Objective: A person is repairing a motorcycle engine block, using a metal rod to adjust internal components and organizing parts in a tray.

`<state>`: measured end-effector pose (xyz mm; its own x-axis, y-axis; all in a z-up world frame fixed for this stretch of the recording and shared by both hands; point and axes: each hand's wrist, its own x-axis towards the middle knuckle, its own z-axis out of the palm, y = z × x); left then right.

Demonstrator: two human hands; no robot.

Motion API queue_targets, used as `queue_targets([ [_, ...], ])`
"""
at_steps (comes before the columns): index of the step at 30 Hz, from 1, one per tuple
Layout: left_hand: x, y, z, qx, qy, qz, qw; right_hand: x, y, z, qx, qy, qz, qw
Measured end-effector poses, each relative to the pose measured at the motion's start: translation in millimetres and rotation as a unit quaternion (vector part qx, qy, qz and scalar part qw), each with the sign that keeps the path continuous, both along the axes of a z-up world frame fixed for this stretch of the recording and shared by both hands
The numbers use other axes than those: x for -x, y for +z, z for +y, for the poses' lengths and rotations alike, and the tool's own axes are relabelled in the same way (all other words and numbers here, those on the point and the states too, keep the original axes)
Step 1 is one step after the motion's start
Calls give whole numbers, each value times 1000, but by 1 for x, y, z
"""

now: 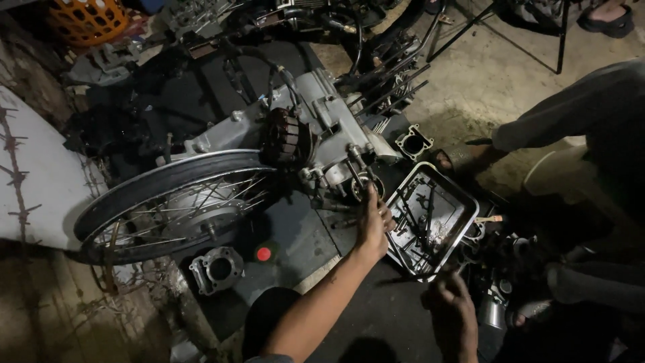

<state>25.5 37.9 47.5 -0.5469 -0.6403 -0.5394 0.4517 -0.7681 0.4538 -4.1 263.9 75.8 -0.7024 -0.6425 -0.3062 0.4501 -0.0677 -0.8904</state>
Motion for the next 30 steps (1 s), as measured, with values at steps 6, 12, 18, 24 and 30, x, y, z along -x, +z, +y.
queue_targets([
  [6, 0, 12, -10, 4, -10, -33, 999, -10, -14, 11, -302, 417, 281, 810],
  [12, 12, -6, -20, -47, -4, -25, 999, 4, -45, 25, -137, 78, 137, 978],
  [18, 22, -31, -29, -50, -15, -16, 999, 5, -49, 11, -265, 396, 304, 825],
  [24, 34, -64, -42, -43, -62, 18, 997, 26, -82, 53, -79, 150, 160, 972],
  [30, 7, 8, -51, -31, -55, -52, 997, 13, -86, 26, -354, 253, 199, 878],
])
